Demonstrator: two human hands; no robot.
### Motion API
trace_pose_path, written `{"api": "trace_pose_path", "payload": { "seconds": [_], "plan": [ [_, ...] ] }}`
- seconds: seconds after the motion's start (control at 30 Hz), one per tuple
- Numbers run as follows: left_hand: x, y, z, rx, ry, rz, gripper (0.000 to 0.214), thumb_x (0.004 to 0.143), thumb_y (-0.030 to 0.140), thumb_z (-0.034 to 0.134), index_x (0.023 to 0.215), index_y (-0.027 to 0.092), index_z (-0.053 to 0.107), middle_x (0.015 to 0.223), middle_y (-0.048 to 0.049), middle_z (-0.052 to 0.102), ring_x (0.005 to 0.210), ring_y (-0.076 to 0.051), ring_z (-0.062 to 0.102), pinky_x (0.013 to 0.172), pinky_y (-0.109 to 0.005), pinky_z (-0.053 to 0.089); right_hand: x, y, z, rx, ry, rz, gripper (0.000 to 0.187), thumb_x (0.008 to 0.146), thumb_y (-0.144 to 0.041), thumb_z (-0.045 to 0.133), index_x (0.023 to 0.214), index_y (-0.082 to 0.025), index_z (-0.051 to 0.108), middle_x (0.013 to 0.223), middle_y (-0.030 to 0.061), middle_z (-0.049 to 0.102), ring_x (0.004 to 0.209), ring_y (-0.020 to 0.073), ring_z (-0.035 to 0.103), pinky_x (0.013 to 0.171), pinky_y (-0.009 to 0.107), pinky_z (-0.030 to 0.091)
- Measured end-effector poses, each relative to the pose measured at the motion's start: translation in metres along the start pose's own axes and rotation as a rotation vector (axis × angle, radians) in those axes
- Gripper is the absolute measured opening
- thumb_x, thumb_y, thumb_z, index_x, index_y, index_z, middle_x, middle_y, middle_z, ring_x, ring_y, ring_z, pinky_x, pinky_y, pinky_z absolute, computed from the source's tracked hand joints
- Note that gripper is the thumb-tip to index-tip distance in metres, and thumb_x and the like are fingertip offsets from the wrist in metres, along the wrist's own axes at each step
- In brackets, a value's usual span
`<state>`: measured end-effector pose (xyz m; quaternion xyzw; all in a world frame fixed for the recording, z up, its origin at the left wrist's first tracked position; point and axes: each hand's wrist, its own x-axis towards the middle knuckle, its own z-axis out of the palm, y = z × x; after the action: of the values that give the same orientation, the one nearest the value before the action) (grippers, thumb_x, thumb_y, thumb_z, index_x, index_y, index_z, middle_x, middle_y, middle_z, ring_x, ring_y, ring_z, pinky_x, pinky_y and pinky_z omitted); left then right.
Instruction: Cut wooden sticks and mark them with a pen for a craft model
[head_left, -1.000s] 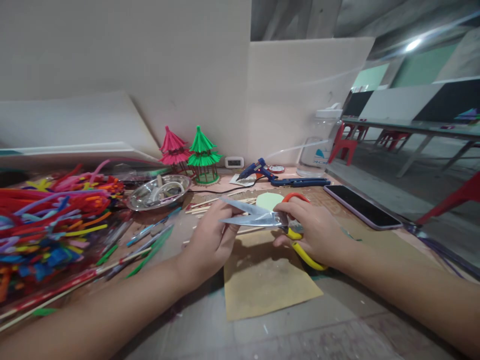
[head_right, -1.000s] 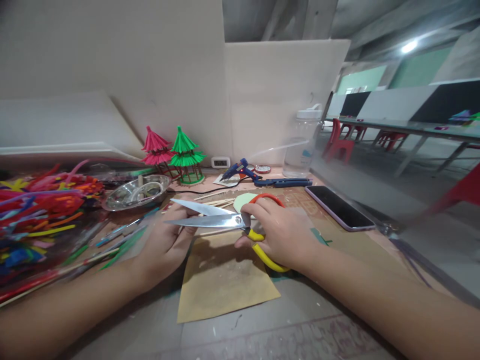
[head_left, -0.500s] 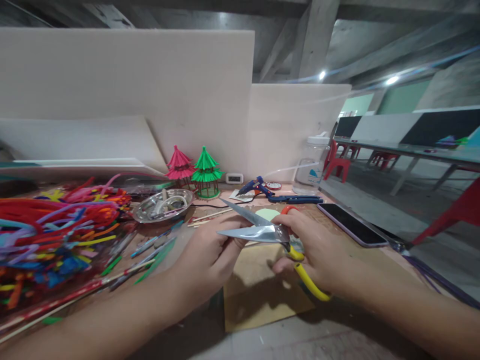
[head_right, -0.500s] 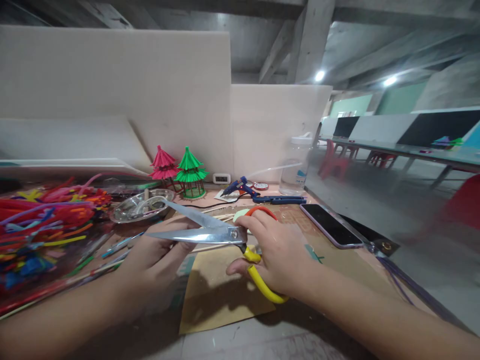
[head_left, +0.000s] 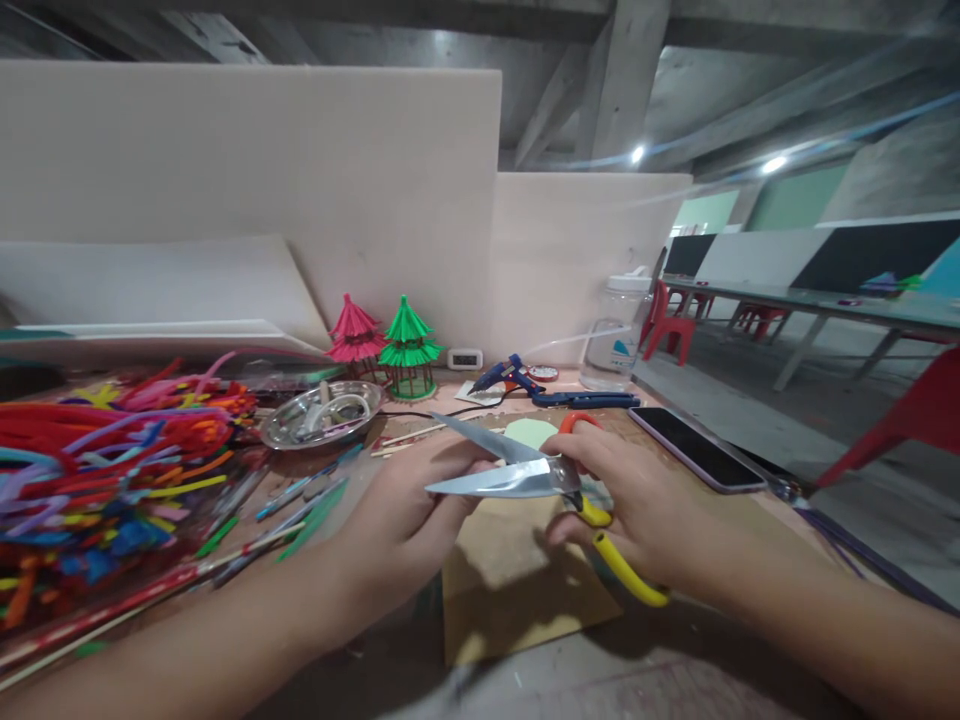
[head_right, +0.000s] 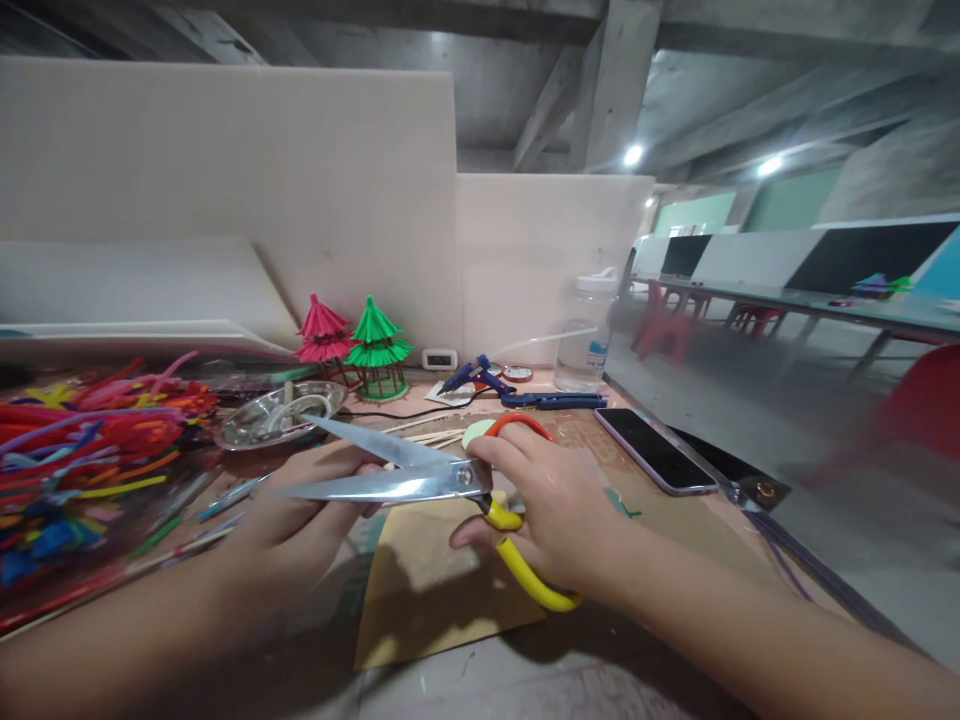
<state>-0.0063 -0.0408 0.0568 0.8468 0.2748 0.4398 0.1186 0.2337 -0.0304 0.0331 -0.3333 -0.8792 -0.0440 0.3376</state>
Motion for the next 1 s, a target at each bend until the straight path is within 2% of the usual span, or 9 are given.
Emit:
{"api": "trace_pose_path", "payload": {
  "seconds": [0.27,0.43,0.5,0.6,0.7,0.8,1.0],
  "plan": [
    [-0.002,-0.009,0.0,-0.027,-0.048,-0.067,0.026,0.098,0.028,0.048,0.089,0.025,0.072,0.077,-0.0027,0.069,0.071,-0.019,0.063,0.072,-0.032,0.055,-0.002,0.005,-0.001,0.025,-0.027,0.034,0.052,0.089,-0.067,0.059,0.107,-0.019,0.065,0.083,0.0069,0.068,0.07,0.0196,0.061,0.061,0.031,0.047],
    [-0.004,-0.015,0.002,-0.124,-0.084,-0.112,0.031,0.103,0.035,0.042,0.111,0.028,0.071,0.084,-0.0039,0.068,0.078,-0.019,0.064,0.07,-0.031,0.055,0.0,0.001,-0.004,0.077,-0.143,0.157,0.039,0.088,-0.06,0.065,0.085,-0.022,0.065,0.066,-0.0009,0.06,0.057,0.0151,0.054,0.052,0.026,0.039],
    [-0.005,-0.014,0.002,-0.14,-0.075,-0.144,0.031,0.104,0.037,0.041,0.113,0.029,0.07,0.087,-0.0031,0.067,0.079,-0.018,0.063,0.071,-0.029,0.053,0.002,0.0,-0.005,0.106,-0.148,0.218,0.037,0.087,-0.058,0.067,0.094,-0.022,0.066,0.068,-0.0008,0.062,0.057,0.0156,0.053,0.052,0.027,0.04],
    [-0.005,-0.012,0.001,-0.153,-0.009,-0.196,0.029,0.104,0.041,0.042,0.11,0.029,0.068,0.082,-0.0007,0.064,0.073,-0.016,0.059,0.064,-0.026,0.049,0.006,0.003,-0.004,0.132,-0.073,0.278,0.048,0.082,-0.054,0.074,0.115,-0.021,0.063,0.083,0.0039,0.068,0.065,0.0193,0.059,0.056,0.03,0.045],
    [-0.004,-0.01,-0.001,-0.144,0.037,-0.211,0.027,0.103,0.041,0.046,0.099,0.026,0.067,0.073,0.0013,0.058,0.068,-0.014,0.055,0.061,-0.025,0.044,0.007,0.005,-0.003,0.131,-0.036,0.253,0.055,0.078,-0.049,0.079,0.121,-0.02,0.06,0.1,0.0092,0.07,0.081,0.0242,0.063,0.066,0.035,0.05],
    [-0.002,-0.009,-0.001,-0.154,0.072,-0.192,0.024,0.101,0.034,0.051,0.087,0.022,0.065,0.076,0.0008,0.06,0.073,-0.013,0.058,0.064,-0.025,0.046,0.005,0.004,-0.001,0.099,-0.058,0.219,0.049,0.079,-0.045,0.079,0.116,-0.019,0.06,0.099,0.0087,0.067,0.084,0.0247,0.062,0.07,0.036,0.05],
    [-0.001,-0.011,0.001,-0.175,0.144,-0.144,0.012,0.097,0.026,0.059,0.096,0.025,0.072,0.086,0.0007,0.069,0.079,-0.013,0.064,0.067,-0.022,0.049,0.002,0.003,0.001,-0.001,-0.042,0.121,0.044,0.082,-0.048,0.076,0.111,-0.018,0.059,0.088,0.0058,0.062,0.077,0.0219,0.057,0.067,0.034,0.049]
  ]
}}
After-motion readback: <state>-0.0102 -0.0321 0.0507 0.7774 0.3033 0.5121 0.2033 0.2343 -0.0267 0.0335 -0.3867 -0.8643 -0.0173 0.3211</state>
